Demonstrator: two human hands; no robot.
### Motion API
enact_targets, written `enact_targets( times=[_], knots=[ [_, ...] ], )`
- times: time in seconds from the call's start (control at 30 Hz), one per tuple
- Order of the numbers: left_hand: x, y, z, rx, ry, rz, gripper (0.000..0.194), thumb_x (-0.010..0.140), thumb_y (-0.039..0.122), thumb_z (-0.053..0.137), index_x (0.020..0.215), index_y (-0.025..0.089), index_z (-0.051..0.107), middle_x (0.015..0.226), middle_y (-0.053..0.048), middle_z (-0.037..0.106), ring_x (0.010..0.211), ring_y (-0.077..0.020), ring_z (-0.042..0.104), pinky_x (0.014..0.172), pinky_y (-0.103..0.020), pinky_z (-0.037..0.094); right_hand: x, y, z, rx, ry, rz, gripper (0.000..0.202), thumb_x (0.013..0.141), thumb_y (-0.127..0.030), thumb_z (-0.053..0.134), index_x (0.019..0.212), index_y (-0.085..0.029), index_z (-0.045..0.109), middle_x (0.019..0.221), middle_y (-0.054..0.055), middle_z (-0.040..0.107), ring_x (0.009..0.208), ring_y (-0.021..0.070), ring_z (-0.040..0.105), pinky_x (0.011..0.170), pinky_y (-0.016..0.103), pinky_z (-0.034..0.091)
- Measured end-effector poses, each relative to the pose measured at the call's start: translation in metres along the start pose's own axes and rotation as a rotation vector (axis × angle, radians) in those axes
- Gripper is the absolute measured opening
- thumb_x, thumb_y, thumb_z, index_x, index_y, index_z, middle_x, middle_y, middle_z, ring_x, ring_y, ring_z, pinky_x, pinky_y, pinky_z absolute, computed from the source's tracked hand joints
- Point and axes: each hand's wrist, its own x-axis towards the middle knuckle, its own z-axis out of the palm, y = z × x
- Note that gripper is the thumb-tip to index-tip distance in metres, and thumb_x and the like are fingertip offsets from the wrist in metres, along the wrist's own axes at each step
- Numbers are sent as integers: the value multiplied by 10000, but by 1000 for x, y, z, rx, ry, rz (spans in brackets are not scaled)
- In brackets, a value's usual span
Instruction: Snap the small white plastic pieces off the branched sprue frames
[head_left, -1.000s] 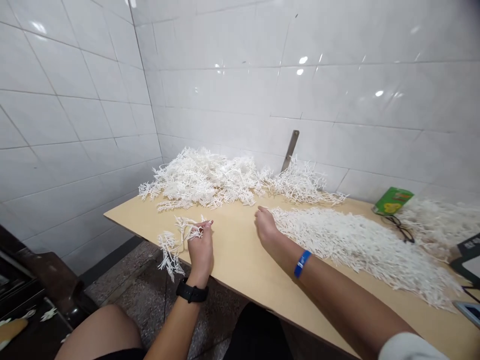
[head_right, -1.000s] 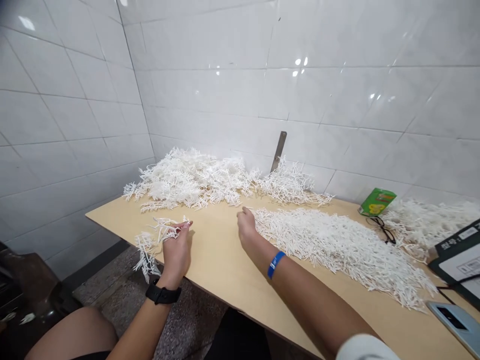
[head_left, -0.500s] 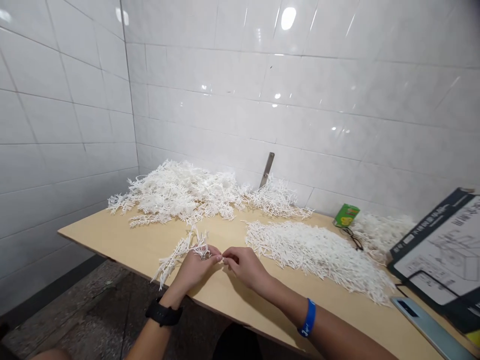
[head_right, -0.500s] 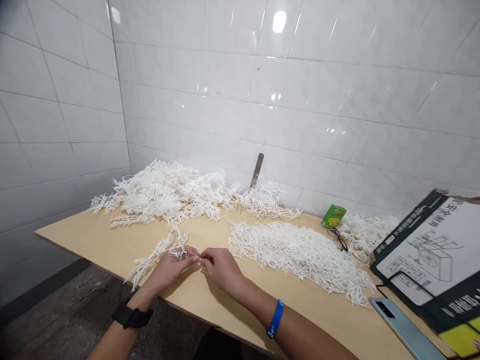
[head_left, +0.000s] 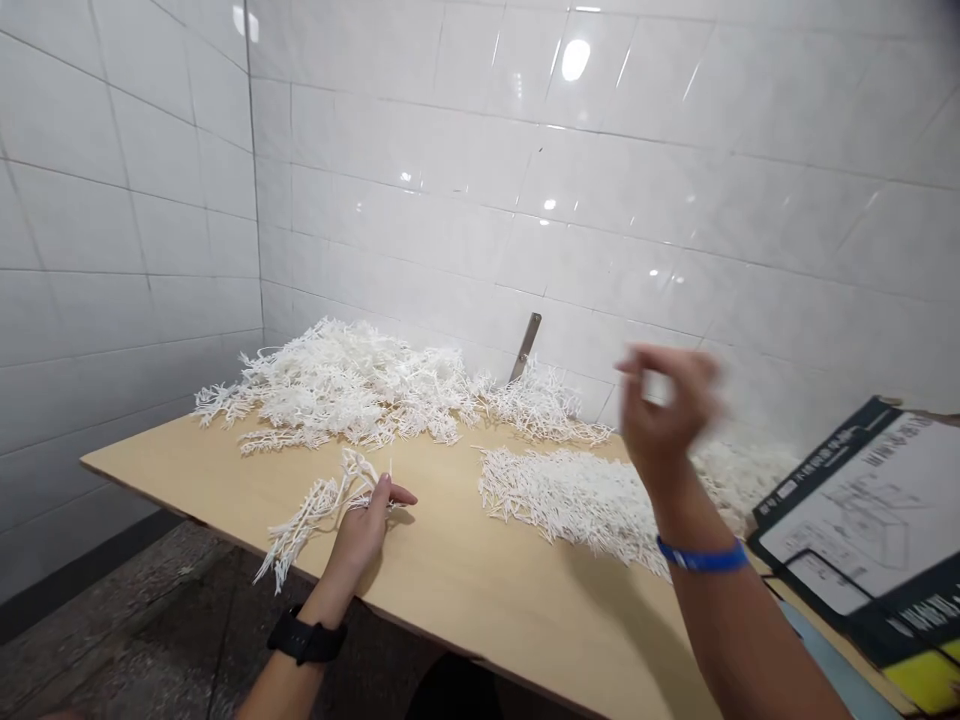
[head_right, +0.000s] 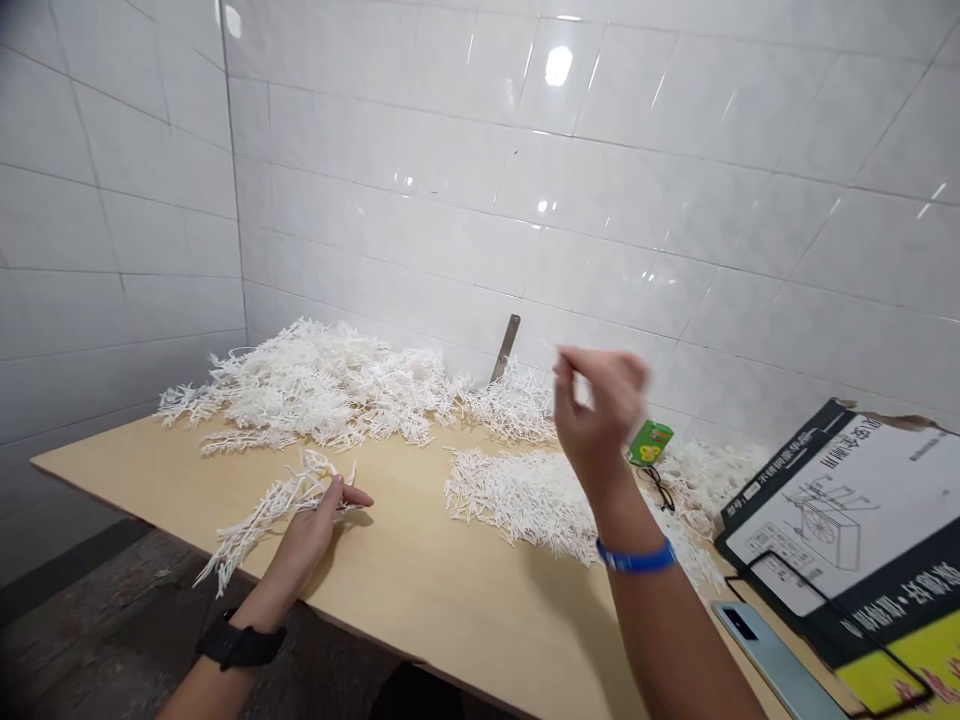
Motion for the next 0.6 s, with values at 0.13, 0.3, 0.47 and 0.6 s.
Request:
enact_targets(
  times=[0.13, 0.3, 0.47, 0.6],
  knots=[
    [2, -1, 2, -96, -30, 30, 639, 817, 736, 400, 712, 215, 755, 954, -130, 757, 1045, -345, 628, 1007, -458, 391, -9, 15, 28, -148, -104, 395, 195, 895, -273, 578, 983, -149, 700, 915, 143, 725, 924, 308, 664, 885, 498, 447],
    [2, -3, 5, -336, -186, -30, 651, 865, 684, 384, 1085, 173, 722, 1193, -139, 714, 1117, -319, 632, 950, -437, 449, -44, -24, 89, -1, -299, 348, 363, 929, -356, 440, 717, -190, 684, 730, 68, 733, 671, 223, 666, 631, 305, 440],
    [-2, -5, 2, -296, -263, -2, 610, 944, 601, 261, 1244, 233, 645, 1326, -99, 641, 1229, -306, 561, 920, -432, 459, -70, -101, 151, 450, -512, 157, 375, 938, -435, 467, 772, -178, 685, 703, 44, 713, 628, 192, 640, 607, 281, 440],
    [-2, -8, 2, -247, -205, 83, 562, 951, 560, 313, 1165, 217, 704, 1227, -99, 691, 1208, -280, 563, 990, -399, 424, -66, -134, 184, 732, -400, 118, 294, 952, -371, 477, 1047, -185, 684, 901, 58, 735, 765, 199, 665, 689, 298, 484]
  ],
)
